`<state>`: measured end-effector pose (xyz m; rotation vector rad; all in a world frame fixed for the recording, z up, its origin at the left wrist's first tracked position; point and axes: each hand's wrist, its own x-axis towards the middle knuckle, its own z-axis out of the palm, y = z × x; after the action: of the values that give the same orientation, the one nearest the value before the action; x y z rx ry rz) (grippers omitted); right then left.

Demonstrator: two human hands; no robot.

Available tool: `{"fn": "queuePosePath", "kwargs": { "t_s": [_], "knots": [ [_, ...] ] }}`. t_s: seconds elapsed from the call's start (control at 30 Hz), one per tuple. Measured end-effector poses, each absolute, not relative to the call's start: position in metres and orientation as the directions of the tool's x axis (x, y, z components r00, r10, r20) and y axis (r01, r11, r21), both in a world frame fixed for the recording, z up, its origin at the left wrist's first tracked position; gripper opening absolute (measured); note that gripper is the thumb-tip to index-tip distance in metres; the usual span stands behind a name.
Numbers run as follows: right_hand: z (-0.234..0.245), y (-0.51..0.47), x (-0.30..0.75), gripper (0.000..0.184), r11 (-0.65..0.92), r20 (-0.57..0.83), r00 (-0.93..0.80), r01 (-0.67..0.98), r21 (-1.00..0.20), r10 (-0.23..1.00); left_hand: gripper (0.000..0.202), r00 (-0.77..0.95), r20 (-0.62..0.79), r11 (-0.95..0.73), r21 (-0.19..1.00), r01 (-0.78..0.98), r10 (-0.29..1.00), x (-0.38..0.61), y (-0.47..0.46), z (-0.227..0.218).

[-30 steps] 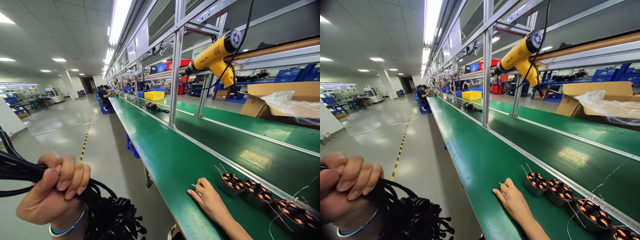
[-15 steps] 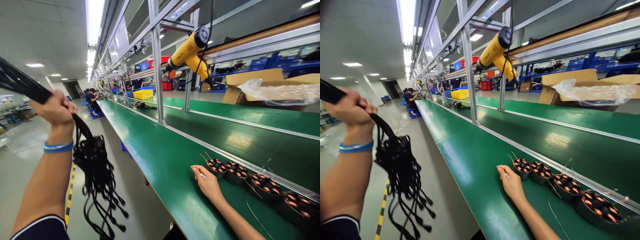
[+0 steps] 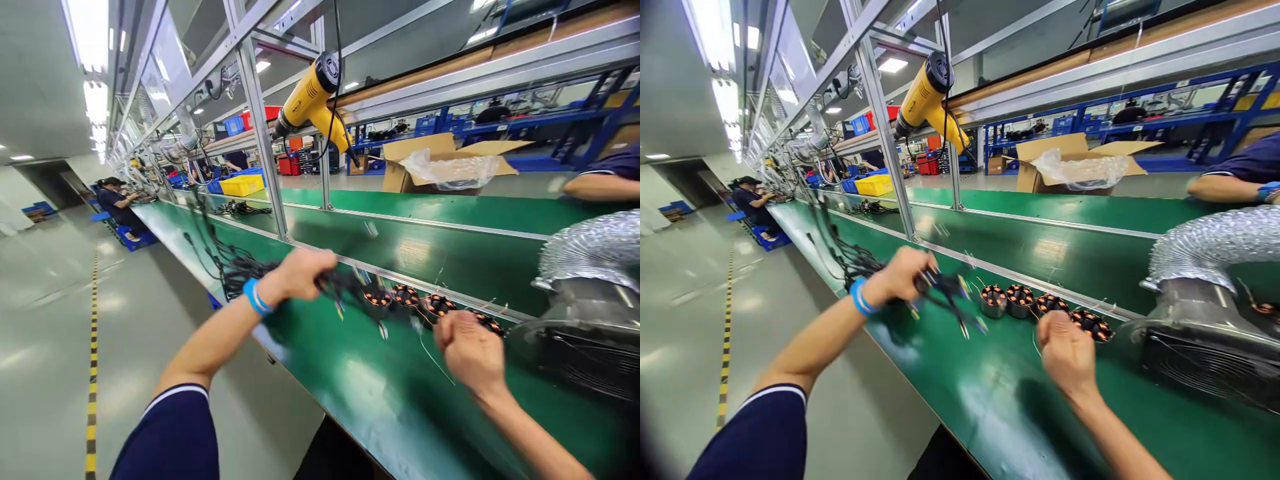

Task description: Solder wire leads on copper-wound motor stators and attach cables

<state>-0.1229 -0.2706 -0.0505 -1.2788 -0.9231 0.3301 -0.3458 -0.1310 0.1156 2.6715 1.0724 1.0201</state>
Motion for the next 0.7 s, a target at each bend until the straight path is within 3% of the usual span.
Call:
{"fn": "queuePosePath", "kwargs": {
  "t_s": [0.07, 0.1, 0.13, 0.2, 0.37, 0.43, 0.5, 0.63, 0.7],
  "knots": [
    [-0.031, -0.295, -0.107, 0.047, 0.326, 0.428, 0.679, 0.283, -0.902, 0.597, 0.015, 0.881, 0.299, -0.930, 0.141, 0.339, 0.367, -0.326, -0.146, 0.061],
    [-0.022, -0.305, -0.103, 0.041, 0.331, 0.445, 0.695, 0.302, -0.894, 0.566, 0.006, 0.969, 0.145, -0.978, 0.088, 0.187, 0.198, -0.316, -0.152, 0.038],
    [-0.013, -0.312, -0.100, 0.037, 0.334, 0.470, 0.703, 0.335, -0.881, 0.534, 0.013, 0.997, -0.071, -0.999, 0.026, -0.030, -0.032, -0.306, -0.158, 0.016],
    [0.002, -0.317, -0.100, 0.033, 0.299, 0.518, 0.693, 0.423, -0.856, 0.502, 0.022, 0.967, -0.199, -0.987, -0.006, -0.164, -0.159, -0.287, -0.170, -0.018],
    [0.020, -0.261, -0.095, 0.031, 0.055, 0.539, 0.596, 0.639, -0.767, 0.595, 0.026, 0.958, -0.226, -0.984, 0.039, -0.171, -0.176, -0.261, -0.185, -0.060],
    [0.028, -0.215, -0.080, 0.026, -0.019, 0.546, 0.556, 0.711, -0.703, 0.626, 0.029, 0.969, -0.164, -0.982, 0.077, -0.175, -0.186, -0.256, -0.184, -0.065],
    [0.038, -0.167, -0.058, 0.028, -0.157, 0.532, 0.495, 0.816, -0.557, 0.687, 0.034, 0.978, -0.069, -0.977, 0.087, -0.193, -0.199, -0.255, -0.182, -0.065],
    [0.057, -0.104, -0.023, 0.039, -0.216, 0.446, 0.444, 0.854, -0.474, 0.777, 0.055, 0.981, 0.025, -0.978, 0.081, -0.195, -0.193, -0.266, -0.178, -0.049],
    [0.057, -0.107, -0.025, 0.045, -0.209, 0.408, 0.393, 0.880, -0.426, 0.824, 0.072, 0.978, 0.051, -0.968, 0.141, -0.208, -0.203, -0.283, -0.170, -0.032]
  ]
}}
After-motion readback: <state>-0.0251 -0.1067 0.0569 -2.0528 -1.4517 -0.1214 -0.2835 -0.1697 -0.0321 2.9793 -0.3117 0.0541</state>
